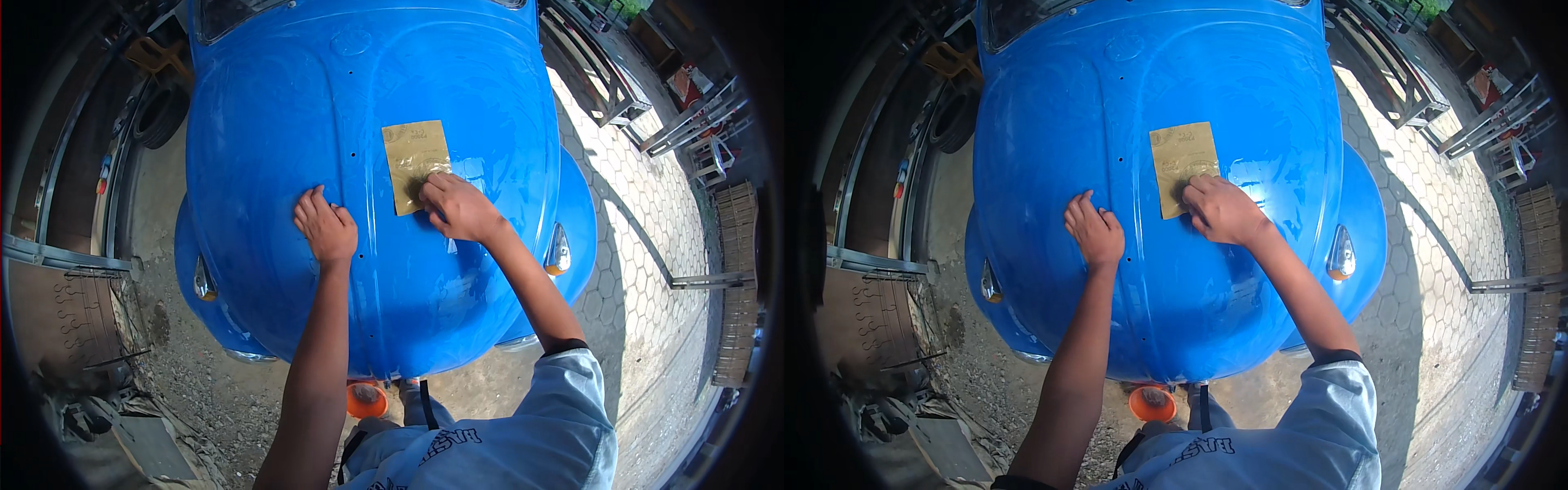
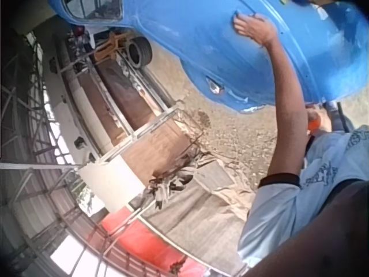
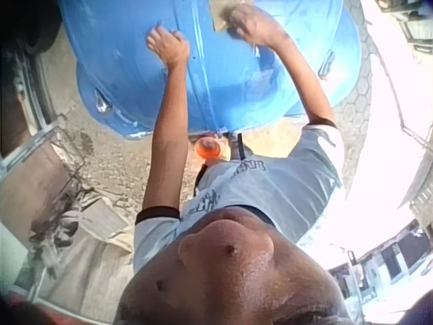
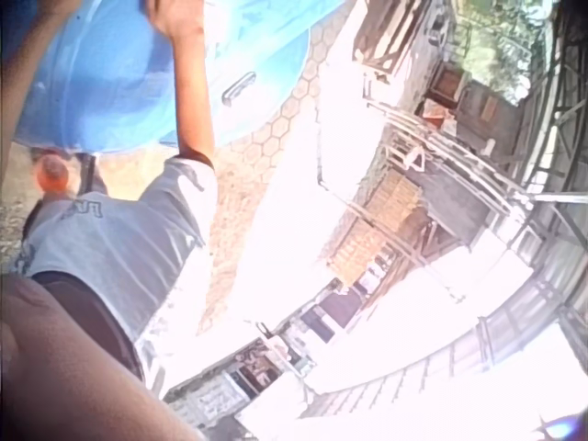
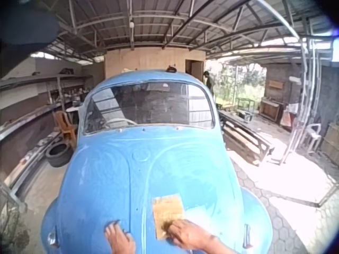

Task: The person sands the hood and fender of a car using sandpaper, repeatedly dipping the sandpaper into a bucket of water.

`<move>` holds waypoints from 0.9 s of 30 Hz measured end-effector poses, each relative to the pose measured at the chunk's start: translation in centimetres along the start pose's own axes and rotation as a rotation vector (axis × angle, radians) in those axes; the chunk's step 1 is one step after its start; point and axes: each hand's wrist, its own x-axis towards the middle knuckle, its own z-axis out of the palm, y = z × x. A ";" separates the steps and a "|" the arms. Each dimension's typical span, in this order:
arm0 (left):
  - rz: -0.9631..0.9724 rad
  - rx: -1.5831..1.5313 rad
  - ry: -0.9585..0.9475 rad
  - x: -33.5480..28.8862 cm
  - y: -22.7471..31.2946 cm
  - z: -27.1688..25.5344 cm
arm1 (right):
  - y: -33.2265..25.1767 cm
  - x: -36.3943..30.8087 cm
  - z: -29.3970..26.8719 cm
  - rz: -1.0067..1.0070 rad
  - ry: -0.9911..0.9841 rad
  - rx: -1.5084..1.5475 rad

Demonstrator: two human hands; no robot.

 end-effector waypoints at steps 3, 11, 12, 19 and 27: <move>-0.003 0.007 -0.002 0.0 0.0 0.1 | -0.4 -0.3 -0.3 0.088 0.112 0.041; -0.004 0.009 0.023 0.1 0.1 -0.1 | -2.5 4.3 8.0 0.268 0.119 -0.263; -0.007 -0.006 0.021 0.1 0.1 -0.1 | -3.1 2.9 8.6 0.226 0.193 -0.249; -0.007 -0.030 0.001 0.0 0.0 0.0 | 5.1 -3.7 4.3 0.451 0.248 -0.276; 0.010 -0.019 0.000 0.0 0.0 -0.1 | -1.7 4.2 9.7 0.052 0.233 -0.290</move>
